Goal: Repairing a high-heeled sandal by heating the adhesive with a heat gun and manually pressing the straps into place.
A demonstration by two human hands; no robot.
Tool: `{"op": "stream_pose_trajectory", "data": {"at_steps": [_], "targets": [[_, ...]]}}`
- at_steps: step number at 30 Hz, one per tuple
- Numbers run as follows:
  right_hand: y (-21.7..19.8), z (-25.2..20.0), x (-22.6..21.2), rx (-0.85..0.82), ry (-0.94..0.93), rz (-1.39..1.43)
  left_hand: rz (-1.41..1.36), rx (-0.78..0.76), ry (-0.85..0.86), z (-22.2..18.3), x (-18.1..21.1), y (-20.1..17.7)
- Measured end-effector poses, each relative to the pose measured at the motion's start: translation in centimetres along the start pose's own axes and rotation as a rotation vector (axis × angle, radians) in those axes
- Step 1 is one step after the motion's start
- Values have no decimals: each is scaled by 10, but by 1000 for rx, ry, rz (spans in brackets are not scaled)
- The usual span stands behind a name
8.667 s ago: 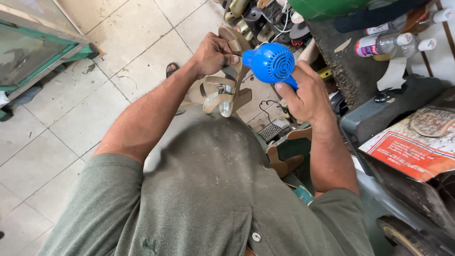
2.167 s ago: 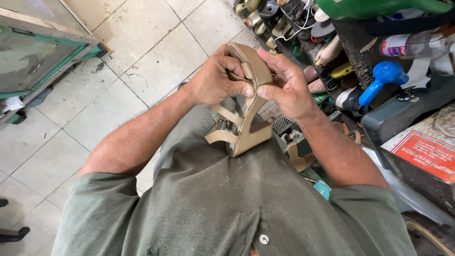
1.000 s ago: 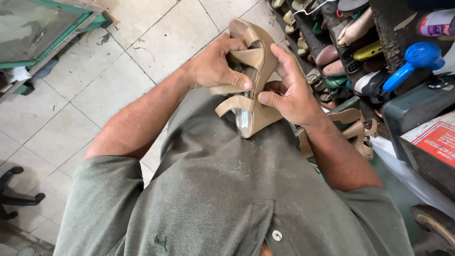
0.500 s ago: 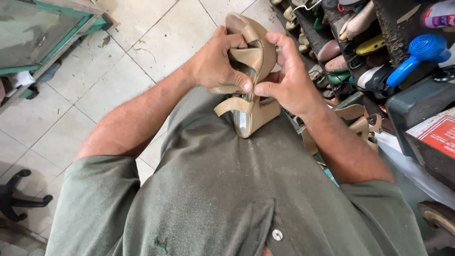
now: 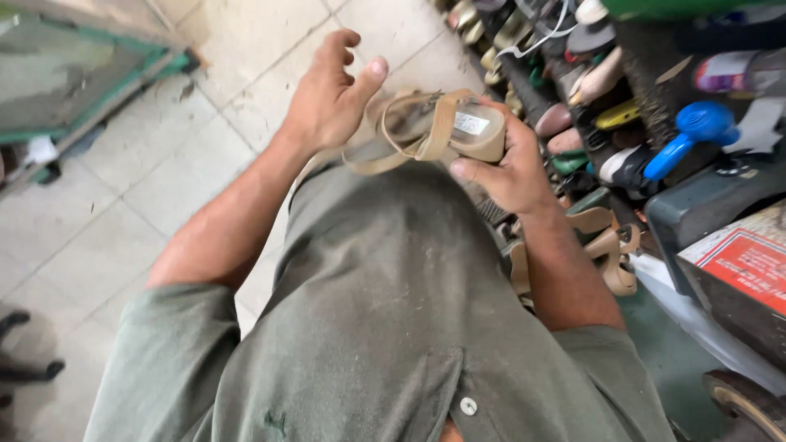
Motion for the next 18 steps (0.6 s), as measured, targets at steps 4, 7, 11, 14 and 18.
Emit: {"op": "stream_pose_trajectory", "data": {"at_steps": [4,7,11,14,18], "targets": [[-22,33,-45,-109,97,5,-123,-173,696,-32,105,-4],[-38,53,-61,-145,267,-96,40,-172,1022,-40,140,6],[-49,78,-79,-314,105,-89,-355,-284,757,-11,138,-2],[-27,78,-92,-447,63,43,-474,-335,693,-1,114,3],[7,77,-84,-545,39,80,-681,-514,674,2,86,17]]}}
Point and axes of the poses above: each hand's wrist, its own z-axis towards the middle knuckle, its own y-axis out of the palm, x = y × z, the point moved 7 cm from there along z, towards the middle knuckle, and after that the axes turned 9 degrees about -z, right-handed, at the moved point
